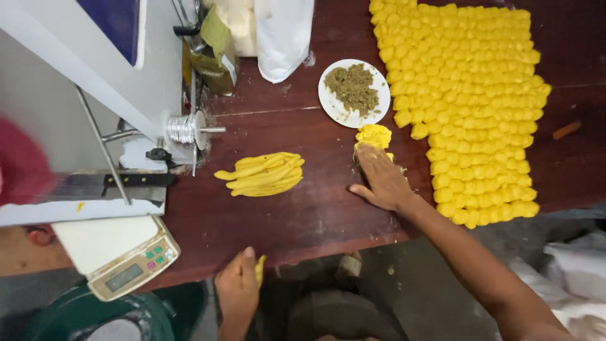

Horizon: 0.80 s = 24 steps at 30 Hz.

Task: Preparing filled bread rolls by flattening dough, adding filling, and rolling them into shape.

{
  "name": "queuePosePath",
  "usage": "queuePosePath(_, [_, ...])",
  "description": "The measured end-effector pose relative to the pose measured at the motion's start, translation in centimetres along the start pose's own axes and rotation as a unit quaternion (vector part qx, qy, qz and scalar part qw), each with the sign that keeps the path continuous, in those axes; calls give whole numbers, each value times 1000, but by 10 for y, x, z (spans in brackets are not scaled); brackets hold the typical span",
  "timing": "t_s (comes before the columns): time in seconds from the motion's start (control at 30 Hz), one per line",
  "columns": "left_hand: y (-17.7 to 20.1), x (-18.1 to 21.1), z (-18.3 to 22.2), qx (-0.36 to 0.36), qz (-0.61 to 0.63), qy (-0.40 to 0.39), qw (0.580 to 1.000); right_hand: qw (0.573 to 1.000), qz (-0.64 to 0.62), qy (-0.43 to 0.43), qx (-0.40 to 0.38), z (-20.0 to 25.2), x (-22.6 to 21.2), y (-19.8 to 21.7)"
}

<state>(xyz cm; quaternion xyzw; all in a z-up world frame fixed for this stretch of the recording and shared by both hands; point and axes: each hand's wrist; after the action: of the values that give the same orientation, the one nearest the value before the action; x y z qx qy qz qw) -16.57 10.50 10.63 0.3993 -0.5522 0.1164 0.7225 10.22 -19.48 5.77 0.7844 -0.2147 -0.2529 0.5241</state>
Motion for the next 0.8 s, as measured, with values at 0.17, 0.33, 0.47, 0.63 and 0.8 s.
queuePosePath(0.17, [-51,33,41,15,-32,-32,999,995,-68,-12,75,10,17,10])
queuePosePath(0.33, [-117,98,92,-14,12,-126,992,976,-157,1,147,68,29,37])
queuePosePath(0.47, [-166,109,102,-98,27,-152,983,913,-314,-184,186,149,34,40])
queuePosePath(0.63, [-238,105,90,-211,164,33,963,582,-627,-432,286,199,31,56])
queuePosePath(0.8, [-282,31,40,-173,67,118,976,386,-764,-364,368,212,6,13])
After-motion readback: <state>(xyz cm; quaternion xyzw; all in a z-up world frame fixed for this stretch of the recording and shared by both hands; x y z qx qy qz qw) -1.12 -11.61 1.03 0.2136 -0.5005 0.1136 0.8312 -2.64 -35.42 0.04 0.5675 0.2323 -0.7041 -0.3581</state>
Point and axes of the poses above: each hand's wrist, its own z-axis away from the middle knuckle, its own y-axis out of the back of the hand, x = y × z, and after that the axes turned 11 degrees about x, right-handed
